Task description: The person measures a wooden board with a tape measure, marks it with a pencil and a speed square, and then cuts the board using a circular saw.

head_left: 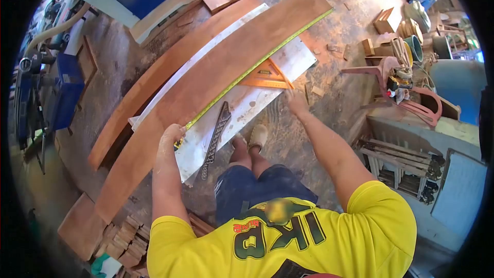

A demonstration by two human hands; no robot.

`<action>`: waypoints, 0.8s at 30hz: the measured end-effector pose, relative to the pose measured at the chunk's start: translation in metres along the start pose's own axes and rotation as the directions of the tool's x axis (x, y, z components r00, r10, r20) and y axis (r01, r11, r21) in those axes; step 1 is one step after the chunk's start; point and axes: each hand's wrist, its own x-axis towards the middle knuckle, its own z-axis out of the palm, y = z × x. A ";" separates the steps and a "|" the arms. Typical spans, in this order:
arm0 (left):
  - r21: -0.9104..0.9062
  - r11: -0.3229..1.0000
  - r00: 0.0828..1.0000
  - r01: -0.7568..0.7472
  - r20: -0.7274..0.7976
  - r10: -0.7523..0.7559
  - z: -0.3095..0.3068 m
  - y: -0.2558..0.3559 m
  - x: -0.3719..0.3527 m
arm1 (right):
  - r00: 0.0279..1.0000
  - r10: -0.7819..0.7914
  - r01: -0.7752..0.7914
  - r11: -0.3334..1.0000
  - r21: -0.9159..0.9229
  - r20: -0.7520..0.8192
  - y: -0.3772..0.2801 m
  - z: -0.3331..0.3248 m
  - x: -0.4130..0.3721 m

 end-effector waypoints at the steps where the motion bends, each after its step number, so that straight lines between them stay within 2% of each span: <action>1: -0.004 1.000 1.000 -0.015 0.001 0.015 -0.001 0.000 0.002 | 0.997 -0.025 0.027 0.999 0.026 -0.077 -0.007 -0.002 0.015; 5: 0.029 1.000 1.000 0.011 0.028 -0.012 -0.001 0.001 0.005 | 0.999 0.015 -0.013 0.998 0.053 -0.037 -0.019 -0.002 0.076; 9: 0.051 0.998 0.998 0.048 0.047 -0.050 -0.009 0.011 0.000 | 0.988 -0.109 0.103 0.993 -0.053 -0.114 -0.031 0.004 0.150; 11: -0.019 0.997 0.997 0.075 0.022 -0.075 -0.009 0.015 -0.012 | 0.996 -0.091 0.091 0.979 -0.183 0.008 -0.036 0.001 0.182; 15: -0.049 0.990 0.990 0.134 0.046 -0.131 -0.014 0.029 -0.009 | 0.985 -0.055 0.083 0.982 -0.168 0.165 -0.035 0.001 0.216; 17: 0.017 0.995 0.993 0.103 0.052 -0.104 -0.011 0.021 -0.010 | 0.974 -0.045 0.081 0.984 -0.155 0.222 -0.033 -0.001 0.224; 19: -0.015 0.994 0.992 0.112 0.053 -0.111 -0.010 0.016 -0.010 | 0.951 -0.044 0.109 0.974 -0.199 0.307 -0.039 -0.006 0.230; 21: -0.062 0.991 0.990 0.121 0.080 -0.116 -0.018 0.022 -0.015 | 0.943 -0.063 0.131 0.973 -0.191 0.326 -0.037 -0.006 0.235; 22: -0.039 0.997 0.993 0.071 0.100 -0.066 -0.022 0.026 -0.016 | 0.940 -0.075 0.144 0.971 -0.189 0.332 -0.037 -0.006 0.235; 23: -0.041 0.996 0.992 0.081 0.101 -0.076 -0.023 0.031 -0.015 | 0.937 -0.078 0.148 0.972 -0.184 0.341 -0.036 -0.006 0.235; 24: -0.096 0.994 0.994 0.052 0.104 -0.042 -0.024 0.038 -0.012 | 0.936 -0.076 0.149 0.971 -0.189 0.345 -0.035 -0.006 0.235</action>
